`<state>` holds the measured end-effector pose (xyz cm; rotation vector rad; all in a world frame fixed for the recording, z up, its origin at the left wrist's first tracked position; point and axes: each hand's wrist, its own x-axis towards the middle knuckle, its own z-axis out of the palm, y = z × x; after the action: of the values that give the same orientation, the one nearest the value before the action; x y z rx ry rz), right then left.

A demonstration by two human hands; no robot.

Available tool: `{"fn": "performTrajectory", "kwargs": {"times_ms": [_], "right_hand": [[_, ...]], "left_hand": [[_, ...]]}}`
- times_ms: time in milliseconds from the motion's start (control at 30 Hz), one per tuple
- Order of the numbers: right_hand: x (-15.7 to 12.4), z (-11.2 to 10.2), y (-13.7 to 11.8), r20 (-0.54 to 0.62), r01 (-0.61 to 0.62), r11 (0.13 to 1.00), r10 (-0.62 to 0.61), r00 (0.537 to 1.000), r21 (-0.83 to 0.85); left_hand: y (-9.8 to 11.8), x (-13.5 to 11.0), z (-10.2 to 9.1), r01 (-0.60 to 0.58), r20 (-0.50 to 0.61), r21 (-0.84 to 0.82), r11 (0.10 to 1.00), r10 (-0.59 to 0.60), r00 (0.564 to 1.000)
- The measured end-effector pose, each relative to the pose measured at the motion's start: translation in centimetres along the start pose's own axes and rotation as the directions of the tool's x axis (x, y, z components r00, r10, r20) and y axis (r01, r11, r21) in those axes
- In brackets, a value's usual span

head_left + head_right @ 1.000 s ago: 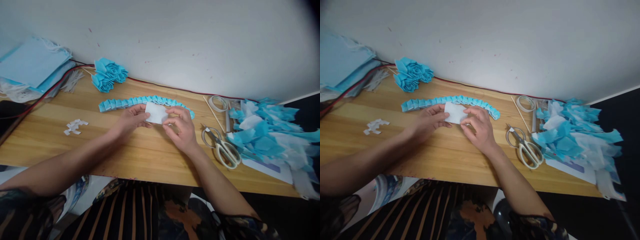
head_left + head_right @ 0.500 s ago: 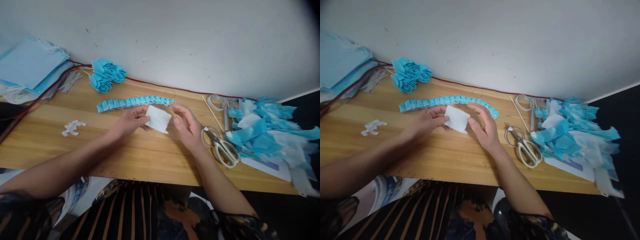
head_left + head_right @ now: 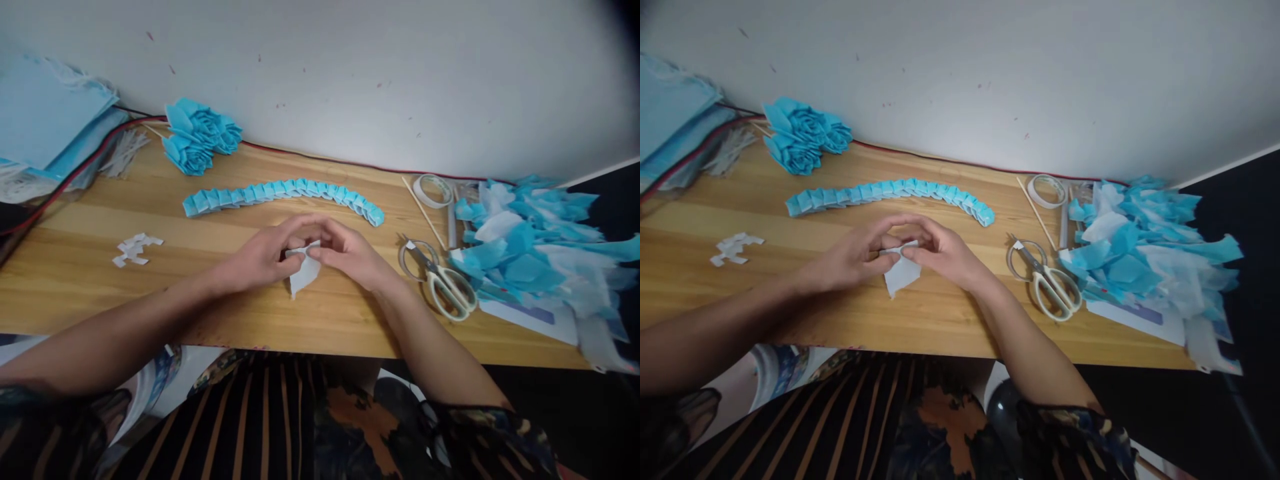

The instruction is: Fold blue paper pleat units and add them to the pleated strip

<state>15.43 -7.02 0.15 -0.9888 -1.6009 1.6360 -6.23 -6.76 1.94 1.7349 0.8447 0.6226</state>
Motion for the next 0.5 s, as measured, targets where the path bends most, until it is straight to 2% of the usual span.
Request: {"fn": "performTrajectory", "kwargs": {"times_ms": [67,167,233,333,400,500], "right_hand": [[-0.1,0.0,0.1,0.009,-0.057,0.998,0.057,0.998,0.009],[-0.3,0.0,0.0,-0.043,-0.088,0.994,0.091,0.995,0.062],[-0.2,0.1,0.0,-0.097,-0.062,0.991,0.074,0.993,0.119],[0.1,0.0,0.1,-0.226,0.021,0.984,0.020,0.974,0.178],[0.3,-0.1,0.3,-0.320,0.068,0.980,-0.005,0.947,0.186],[0.6,-0.4,0.5,-0.423,0.113,0.974,-0.019,0.906,0.198]], "left_hand": [[-0.1,0.0,0.0,0.050,-0.053,-0.108,0.993,-0.056,0.997],[-0.5,0.3,0.1,0.096,-0.094,-0.320,0.942,-0.132,0.987],[-0.7,0.7,0.3,0.089,-0.120,-0.513,0.854,-0.174,0.977],[-1.1,1.3,0.5,0.100,-0.104,-0.746,0.659,-0.263,0.959],[-1.3,1.6,0.6,0.119,-0.061,-0.809,0.575,-0.285,0.957],[-1.6,1.9,0.8,0.120,-0.023,-0.846,0.519,-0.262,0.965]]}}
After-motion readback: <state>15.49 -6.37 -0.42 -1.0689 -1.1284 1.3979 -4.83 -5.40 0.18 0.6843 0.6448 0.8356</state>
